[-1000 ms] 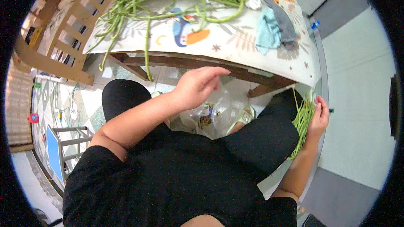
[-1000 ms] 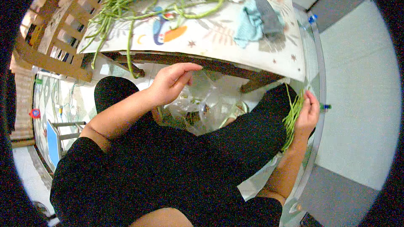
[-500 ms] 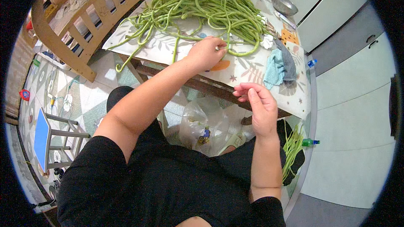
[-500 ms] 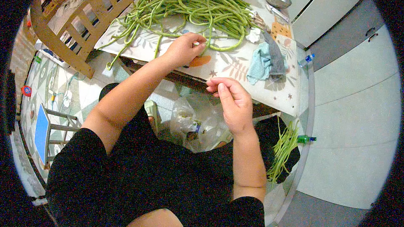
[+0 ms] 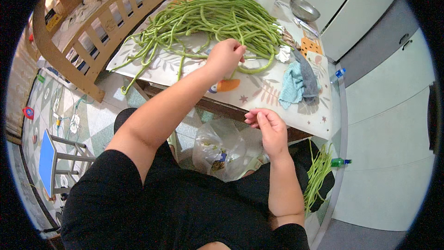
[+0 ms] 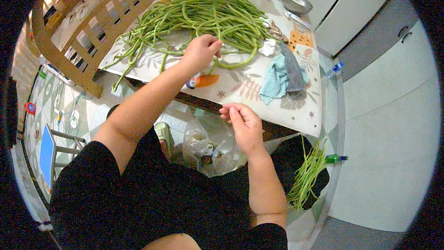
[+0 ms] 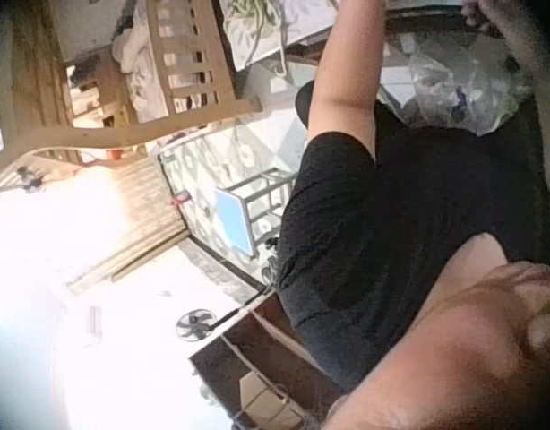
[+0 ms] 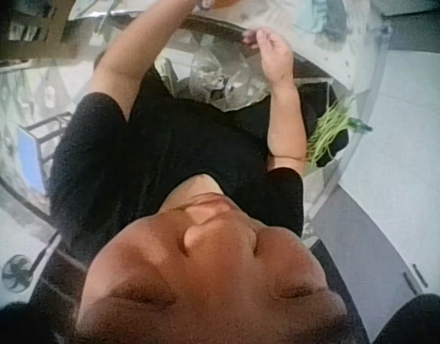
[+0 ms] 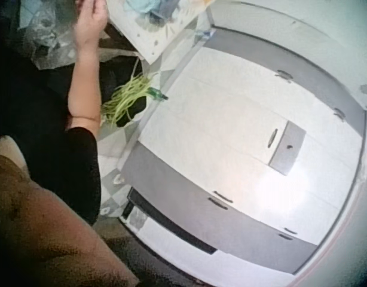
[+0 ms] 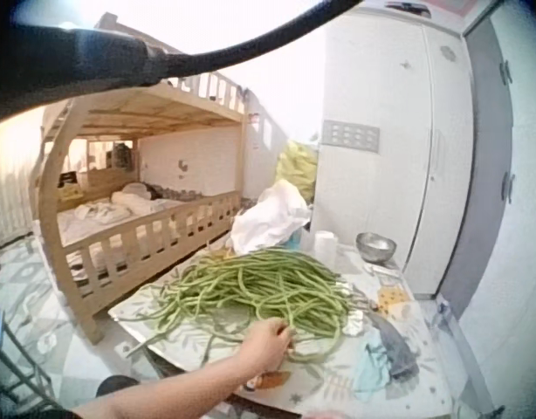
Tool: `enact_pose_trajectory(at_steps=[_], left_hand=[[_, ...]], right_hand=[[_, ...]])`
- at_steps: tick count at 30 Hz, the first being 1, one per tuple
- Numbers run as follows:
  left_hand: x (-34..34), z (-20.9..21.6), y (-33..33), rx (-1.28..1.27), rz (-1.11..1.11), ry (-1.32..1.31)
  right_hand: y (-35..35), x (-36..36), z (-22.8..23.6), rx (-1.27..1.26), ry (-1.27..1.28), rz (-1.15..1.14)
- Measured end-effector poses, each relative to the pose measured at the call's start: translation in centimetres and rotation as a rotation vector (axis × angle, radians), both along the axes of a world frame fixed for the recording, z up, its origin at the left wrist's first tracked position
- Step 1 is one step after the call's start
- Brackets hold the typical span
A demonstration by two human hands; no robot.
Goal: The person sits on the floor and snaps the ends off long green beans by hand. They pick up beans from a pile on a table, break off the tips, and place the trimmed beans into a plastic bag on the floor.
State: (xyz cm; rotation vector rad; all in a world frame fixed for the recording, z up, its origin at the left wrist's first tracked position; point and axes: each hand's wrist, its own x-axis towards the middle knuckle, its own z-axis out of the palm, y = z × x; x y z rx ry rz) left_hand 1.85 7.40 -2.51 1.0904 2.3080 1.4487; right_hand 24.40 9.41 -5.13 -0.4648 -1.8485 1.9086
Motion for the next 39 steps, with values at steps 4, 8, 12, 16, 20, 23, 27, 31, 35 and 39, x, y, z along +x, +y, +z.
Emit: enact_pose_trajectory(at_steps=[4,8,12,16,20,23,27,31,35,39], left_hand=[[6.1,-1.3,-3.7,0.244,-0.184,-0.297],[11.8,-2.5,-8.4,0.121,-0.422,-0.500],[13.6,-3.6,-10.3,-0.056,-0.475,-0.601],[13.5,-6.1,-11.5,-0.101,-0.526,-0.584],[12.6,-5.7,-12.0,-0.005,-0.549,-0.449],[10.2,-4.7,-11.9,0.178,-0.313,-0.382],[6.9,-2.5,-11.0,0.369,-0.178,-0.105],[6.8,-0.2,-10.3,0.388,-0.220,-0.055],[6.5,-1.3,-10.0,0.184,-0.294,-0.070],[7.3,-1.2,-10.7,0.147,-0.352,-0.404]], right_hand=[[1.4,0.5,0.6,-0.121,0.029,-0.090],[1.5,0.1,1.1,-0.308,0.037,-0.032],[1.2,0.1,0.7,-0.415,0.041,0.064],[0.8,-0.1,0.3,-0.453,0.013,0.015],[0.8,0.2,0.2,-0.451,-0.014,-0.018],[0.7,0.4,0.4,-0.451,-0.016,-0.008],[0.2,0.7,0.7,-0.427,-0.010,0.040],[0.0,1.1,0.7,-0.410,-0.076,0.110],[-0.2,1.7,0.9,-0.418,-0.056,0.177],[0.1,2.4,1.2,-0.427,-0.025,0.143]])
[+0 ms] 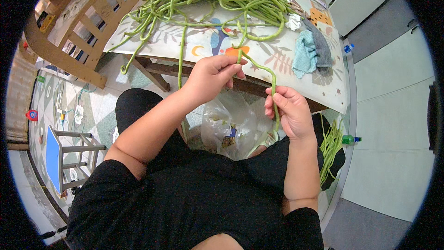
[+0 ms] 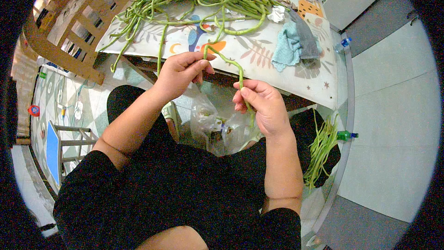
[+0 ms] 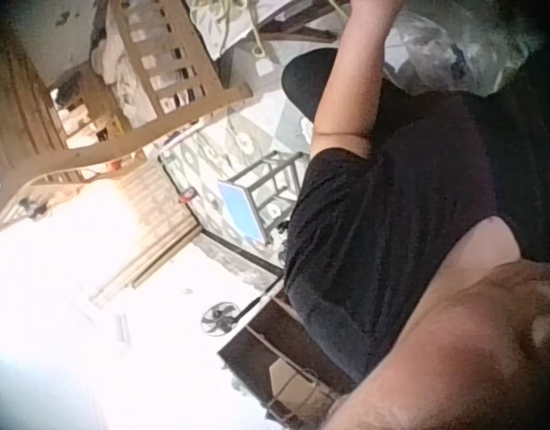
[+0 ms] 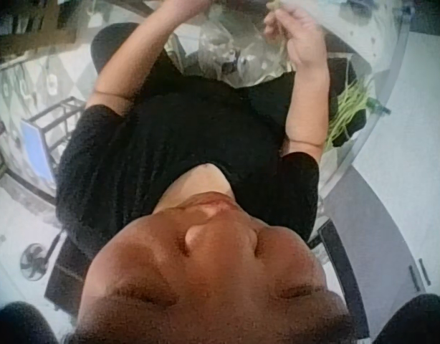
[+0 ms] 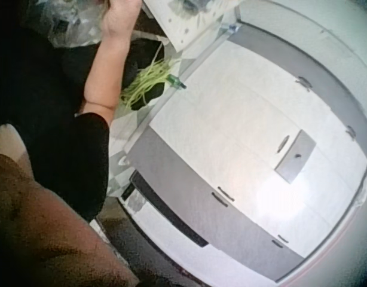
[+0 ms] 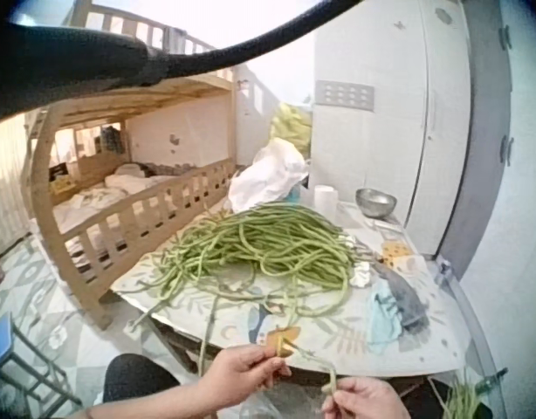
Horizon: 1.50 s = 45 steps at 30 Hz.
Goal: The person sits on the floor and snaps the ends off long green beans by hand. They pick up beans from a pile on a table, break off the tips, and place the trimmed beans into a plastic bag on the floor.
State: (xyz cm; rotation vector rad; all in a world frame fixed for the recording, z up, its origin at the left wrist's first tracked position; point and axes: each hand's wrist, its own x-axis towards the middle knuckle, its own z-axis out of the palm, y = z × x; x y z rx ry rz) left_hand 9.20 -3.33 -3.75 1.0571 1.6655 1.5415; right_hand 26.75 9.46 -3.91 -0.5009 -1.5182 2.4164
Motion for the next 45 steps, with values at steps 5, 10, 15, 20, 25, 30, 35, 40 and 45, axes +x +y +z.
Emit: enact_pose_trajectory(at_steps=[5,10,15,20,25,30,35,40,45], left_hand=[[1.0,0.1,0.0,0.087,-0.106,-0.145],[1.0,-0.7,-0.5,0.100,-0.051,-0.339],[3.3,-0.9,0.3,0.039,-0.029,-0.328],[5.8,-7.2,-0.9,-0.202,-0.263,-0.347],[7.4,-15.8,0.0,-0.591,-0.242,-0.805],[4.8,-28.6,-2.3,-0.819,-0.183,-0.794],[5.2,-23.0,-1.4,-1.129,0.057,-0.309],[4.6,-22.4,-1.9,-1.140,0.252,-0.423],[3.9,-22.2,-3.9,-1.004,0.054,-0.679]], right_hand=[[0.6,0.8,0.1,-0.025,0.041,-0.027],[0.5,1.0,0.3,0.001,0.071,-0.019],[1.8,3.9,1.9,0.148,0.058,-0.141],[5.2,12.4,2.7,0.418,0.202,-0.628],[10.2,24.0,-2.6,0.572,-0.229,-1.108],[13.4,32.8,-9.7,0.534,-0.624,-1.226],[15.1,36.8,-17.7,0.897,-0.952,-1.245],[15.2,40.8,-26.9,0.851,-1.281,-1.039],[14.9,40.7,-28.5,0.741,-1.153,-1.143]])
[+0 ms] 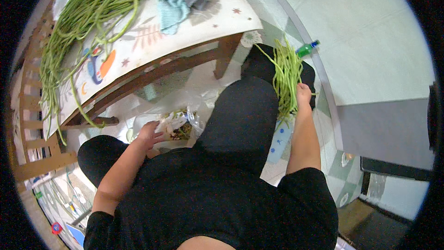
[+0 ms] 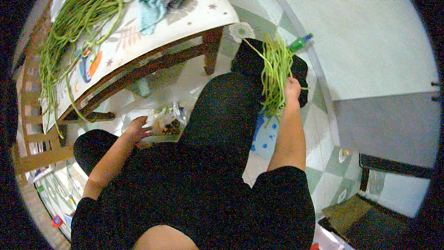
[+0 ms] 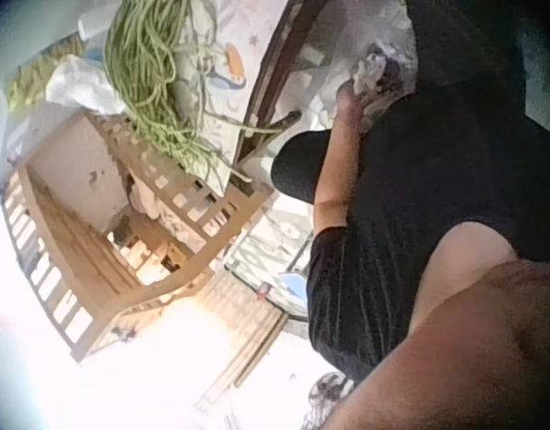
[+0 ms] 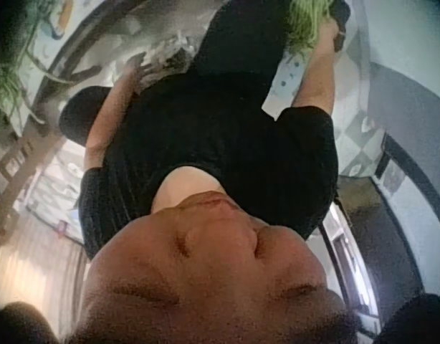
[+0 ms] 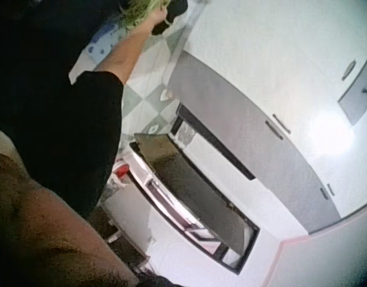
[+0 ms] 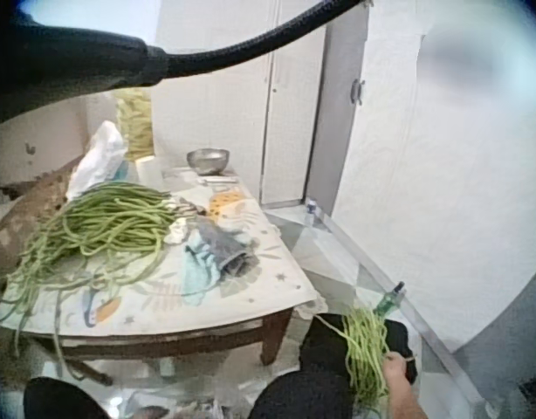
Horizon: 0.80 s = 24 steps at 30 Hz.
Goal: The person sits on the floor and snaps the ends off long green beans by hand. They pick up beans from a pile on a table, break off the tips, and place the trimmed beans into a plastic bag on the floor.
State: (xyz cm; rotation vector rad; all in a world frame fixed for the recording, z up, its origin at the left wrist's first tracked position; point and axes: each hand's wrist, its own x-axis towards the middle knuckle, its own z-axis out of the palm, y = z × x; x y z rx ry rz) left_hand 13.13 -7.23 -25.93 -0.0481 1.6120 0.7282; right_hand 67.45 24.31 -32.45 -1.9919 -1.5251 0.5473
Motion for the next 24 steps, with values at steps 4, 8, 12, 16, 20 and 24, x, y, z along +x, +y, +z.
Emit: enact_pose_trajectory(at_steps=[4,8,12,16,20,24], left_hand=[[0.9,2.7,1.4,0.393,-0.395,0.078],[2.3,12.4,4.4,0.648,-0.522,0.493],[0.2,17.9,6.5,1.162,-0.262,0.694],[-4.1,21.6,9.4,1.045,-0.177,1.543],[-7.5,22.2,10.7,0.509,-0.380,1.951],[-8.1,20.9,10.7,0.572,-0.358,1.888]], right_hand=[[1.1,1.1,1.3,0.049,-0.229,0.026],[-0.2,-7.6,10.3,0.314,0.263,0.188],[-6.0,-22.2,23.6,0.196,0.657,0.482],[-11.5,-31.7,29.3,0.098,0.846,0.873],[-15.0,-37.9,31.4,-0.186,1.063,1.051],[-17.1,-40.9,30.4,-0.317,1.181,1.149]])
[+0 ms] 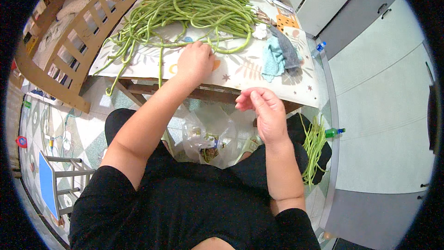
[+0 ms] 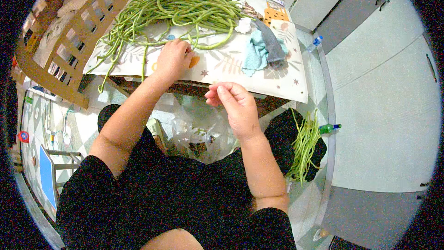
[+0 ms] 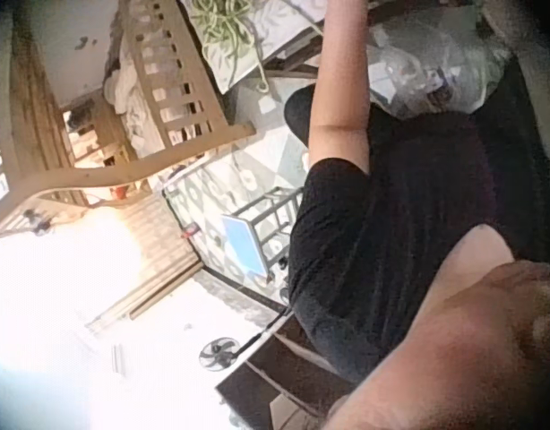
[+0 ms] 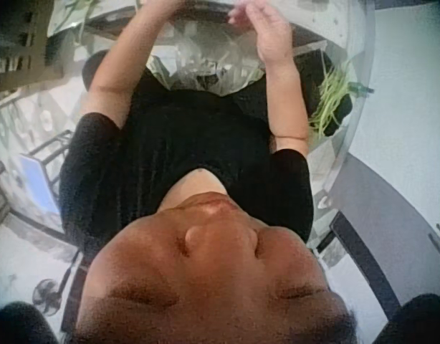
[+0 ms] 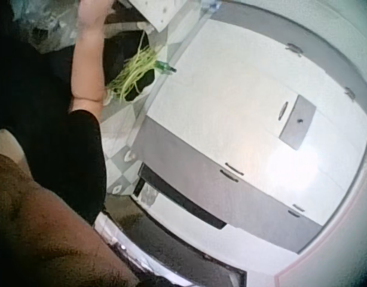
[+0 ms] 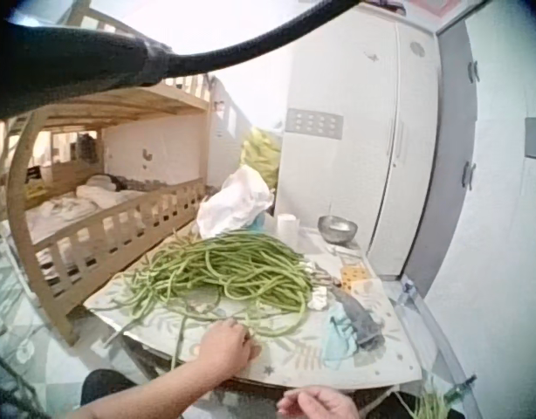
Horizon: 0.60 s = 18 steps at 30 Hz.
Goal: The person sits on the floor and snaps the ends off long green beans by hand. They pick up beans from a pile on a table, break off the tips, and place the trimmed beans into a plastic bag on the floor.
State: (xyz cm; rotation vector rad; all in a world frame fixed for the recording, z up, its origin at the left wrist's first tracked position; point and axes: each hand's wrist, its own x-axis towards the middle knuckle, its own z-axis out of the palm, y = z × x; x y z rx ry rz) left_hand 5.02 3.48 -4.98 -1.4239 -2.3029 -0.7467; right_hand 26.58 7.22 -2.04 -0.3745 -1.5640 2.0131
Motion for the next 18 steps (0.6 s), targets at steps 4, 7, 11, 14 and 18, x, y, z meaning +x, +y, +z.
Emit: enact_pose_trajectory(at_steps=[4,7,11,14,18], left_hand=[[2.7,0.0,-2.1,0.230,-0.240,-0.780],[7.0,-0.4,-4.6,0.182,-0.533,-1.229],[10.5,-2.5,-7.7,0.051,-0.612,-1.580],[11.4,-5.4,-8.9,-0.109,-0.648,-1.633],[11.6,-6.9,-10.0,-0.279,-0.714,-1.607]], right_hand=[[0.2,-0.4,-2.8,-0.126,-0.146,-0.024],[0.8,-0.5,-3.3,-0.257,-0.184,0.041],[1.0,-0.8,-3.2,-0.366,-0.160,0.108],[1.4,-0.9,-4.0,-0.385,-0.255,0.131],[1.8,-0.8,-4.8,-0.405,-0.226,0.057]])
